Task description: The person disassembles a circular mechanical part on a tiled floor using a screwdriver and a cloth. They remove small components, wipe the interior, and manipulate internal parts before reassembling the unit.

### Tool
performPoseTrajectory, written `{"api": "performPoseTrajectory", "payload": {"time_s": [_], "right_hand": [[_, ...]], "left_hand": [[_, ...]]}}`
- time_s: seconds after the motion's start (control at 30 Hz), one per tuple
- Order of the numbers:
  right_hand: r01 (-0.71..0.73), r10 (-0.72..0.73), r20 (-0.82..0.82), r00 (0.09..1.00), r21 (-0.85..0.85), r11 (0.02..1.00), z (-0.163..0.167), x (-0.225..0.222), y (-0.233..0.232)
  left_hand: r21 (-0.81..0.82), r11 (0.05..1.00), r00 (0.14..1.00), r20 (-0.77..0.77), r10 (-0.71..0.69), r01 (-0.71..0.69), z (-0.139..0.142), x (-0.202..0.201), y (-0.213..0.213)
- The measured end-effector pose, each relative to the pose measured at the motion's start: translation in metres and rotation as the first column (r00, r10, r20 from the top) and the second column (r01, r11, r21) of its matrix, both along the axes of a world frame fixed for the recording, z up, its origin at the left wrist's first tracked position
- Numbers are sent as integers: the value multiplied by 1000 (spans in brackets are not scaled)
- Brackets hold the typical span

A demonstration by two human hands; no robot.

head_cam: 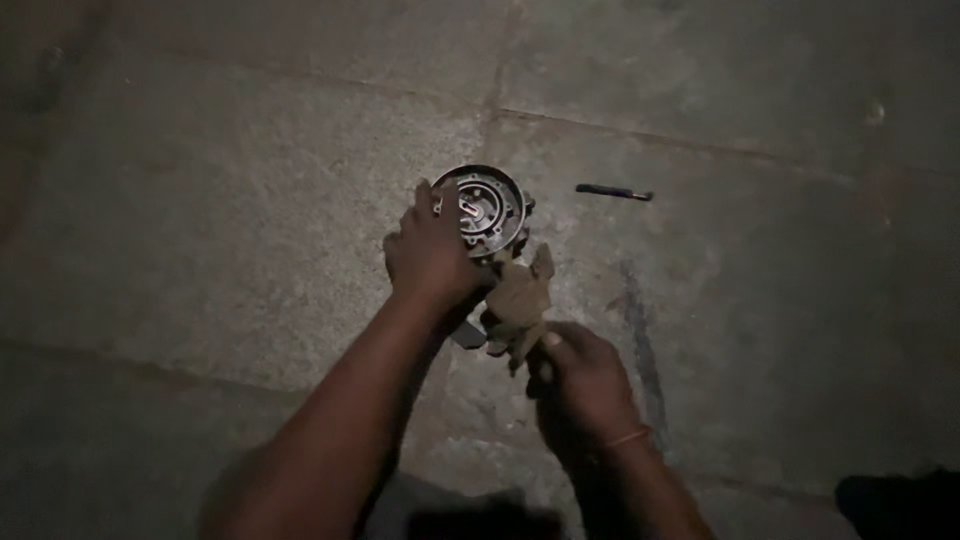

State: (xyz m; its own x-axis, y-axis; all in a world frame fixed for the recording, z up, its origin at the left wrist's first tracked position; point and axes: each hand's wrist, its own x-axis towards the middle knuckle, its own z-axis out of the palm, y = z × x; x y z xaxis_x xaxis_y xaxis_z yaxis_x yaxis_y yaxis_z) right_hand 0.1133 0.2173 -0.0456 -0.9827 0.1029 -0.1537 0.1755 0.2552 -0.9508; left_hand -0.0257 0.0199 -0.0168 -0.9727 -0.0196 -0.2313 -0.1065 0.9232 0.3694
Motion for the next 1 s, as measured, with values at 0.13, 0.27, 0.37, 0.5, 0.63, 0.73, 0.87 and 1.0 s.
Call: {"api": "performPoseTrajectory", "payload": {"time_s": [0.13,0.27,0.37,0.5,0.63,0.73,0.87,1.0], "right_hand": [[256,436,419,797,-887,385,2,9,9],[401,130,659,741,-589,701,12,35,9],[464,-51,763,645,-337,819,15,43,14],[421,-100,559,823,-482,769,15,44,17],[440,-165,483,860,-537,720,17,40,10],[392,-143,464,874,-502,771,19,35,3],[342,-140,331,933,-701,626,21,39,-8],[401,-133,419,898,-658,637,22,43,-8]], "left_hand": [[10,998,996,-58,-62,62,0,12,-11],[98,991,996,-3,-94,94,8,16,-15],[68,993,995,31,-99,97,18,12,-14],[-117,977,958,-203,-201,181,29,11,-15],[550,832,983,-181,41,67,29,22,-17],[820,530,955,291,-64,-215,23,29,-4],[930,367,951,140,-275,-31,20,36,7],[905,426,930,146,-336,12,29,39,8]]}}
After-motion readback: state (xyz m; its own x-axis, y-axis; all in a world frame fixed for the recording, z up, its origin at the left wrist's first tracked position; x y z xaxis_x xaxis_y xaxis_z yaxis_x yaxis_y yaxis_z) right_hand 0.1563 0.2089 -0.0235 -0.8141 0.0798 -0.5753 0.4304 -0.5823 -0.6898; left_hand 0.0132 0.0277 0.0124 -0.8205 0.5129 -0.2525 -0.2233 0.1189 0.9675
